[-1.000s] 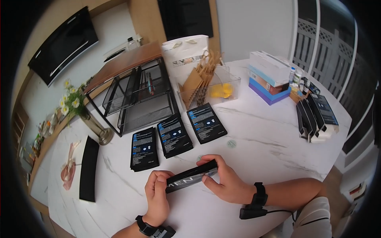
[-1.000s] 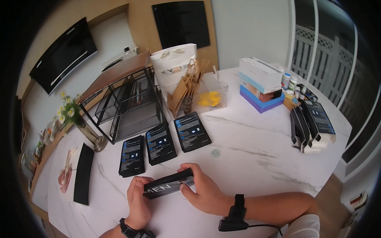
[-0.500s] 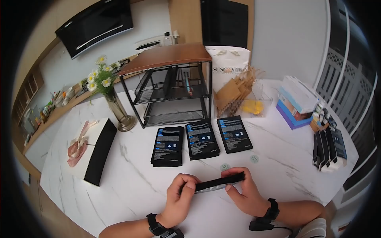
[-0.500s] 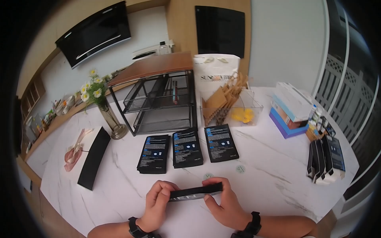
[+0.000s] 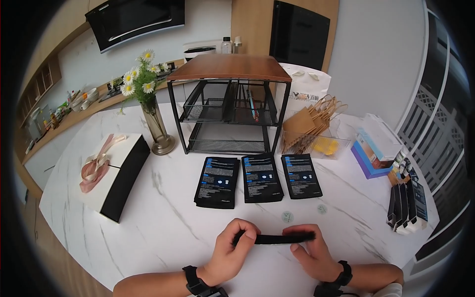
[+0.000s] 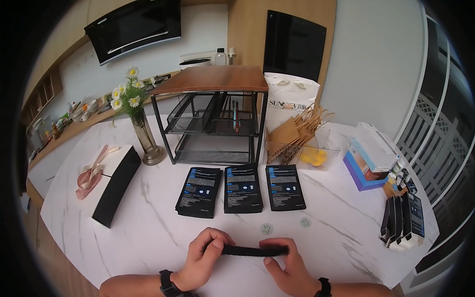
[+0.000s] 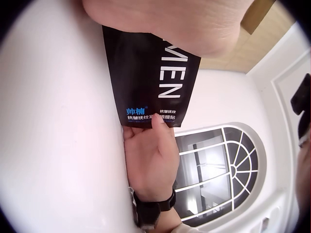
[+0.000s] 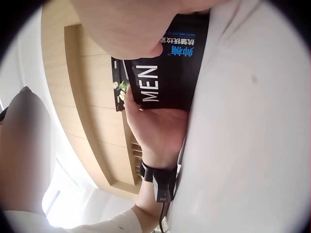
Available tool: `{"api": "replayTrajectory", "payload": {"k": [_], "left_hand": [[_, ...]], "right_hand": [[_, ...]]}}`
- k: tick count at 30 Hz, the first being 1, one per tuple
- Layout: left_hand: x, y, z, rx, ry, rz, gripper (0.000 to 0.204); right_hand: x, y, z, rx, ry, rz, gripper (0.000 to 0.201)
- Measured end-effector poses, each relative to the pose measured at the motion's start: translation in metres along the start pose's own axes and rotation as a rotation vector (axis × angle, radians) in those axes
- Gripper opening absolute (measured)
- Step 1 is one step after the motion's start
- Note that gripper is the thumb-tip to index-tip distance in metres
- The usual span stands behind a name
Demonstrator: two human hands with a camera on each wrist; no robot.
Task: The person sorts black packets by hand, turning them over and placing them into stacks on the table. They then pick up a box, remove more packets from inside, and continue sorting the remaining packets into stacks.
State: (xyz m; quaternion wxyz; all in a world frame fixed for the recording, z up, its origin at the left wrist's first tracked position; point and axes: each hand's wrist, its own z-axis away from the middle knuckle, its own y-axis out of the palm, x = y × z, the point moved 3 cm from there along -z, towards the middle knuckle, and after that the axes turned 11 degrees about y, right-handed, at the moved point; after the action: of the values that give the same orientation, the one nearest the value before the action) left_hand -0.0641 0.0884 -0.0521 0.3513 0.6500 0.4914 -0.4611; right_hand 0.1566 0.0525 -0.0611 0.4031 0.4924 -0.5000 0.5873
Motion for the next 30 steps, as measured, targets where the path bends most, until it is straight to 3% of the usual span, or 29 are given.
{"api": "replayTrajectory", "payload": {"k": [12, 13, 14, 15, 22, 24, 25, 27, 30], "left_hand": [[0.008, 0.002, -0.005, 0.049, 0.007, 0.101, 0.017], [-0.004, 0.009, -0.008, -0.021, 0.033, 0.069, 0.017], [-0.01, 0.013, -0.01, -0.095, 0.059, 0.037, 0.025], [-0.009, 0.009, -0.011, 0.006, 0.032, 0.021, 0.038], [-0.008, 0.01, -0.013, 0.027, 0.01, 0.04, 0.04], [0.001, 0.004, -0.011, 0.042, -0.048, 0.17, 0.02], [0.001, 0.004, -0.011, 0.048, -0.05, 0.174, 0.02], [-0.005, 0.006, -0.01, 0.101, 0.05, 0.073, 0.044], [-0.001, 0.007, -0.01, 0.107, 0.117, 0.214, 0.048]], "right_hand": [[0.006, -0.005, 0.003, 0.032, -0.021, 0.032, 0.04], [0.007, -0.006, 0.003, 0.02, -0.02, 0.028, 0.04], [0.007, -0.006, 0.003, 0.018, -0.032, 0.032, 0.039], [0.008, -0.006, 0.003, 0.02, -0.043, 0.038, 0.039], [0.002, -0.005, 0.001, -0.079, -0.086, 0.03, 0.042], [0.003, -0.006, 0.0, -0.079, -0.14, 0.068, 0.049], [0.004, -0.006, 0.0, -0.085, -0.136, 0.07, 0.049], [0.004, -0.005, 0.0, -0.044, -0.058, -0.013, 0.057], [0.003, -0.005, -0.002, -0.048, -0.086, -0.118, 0.061]]}}
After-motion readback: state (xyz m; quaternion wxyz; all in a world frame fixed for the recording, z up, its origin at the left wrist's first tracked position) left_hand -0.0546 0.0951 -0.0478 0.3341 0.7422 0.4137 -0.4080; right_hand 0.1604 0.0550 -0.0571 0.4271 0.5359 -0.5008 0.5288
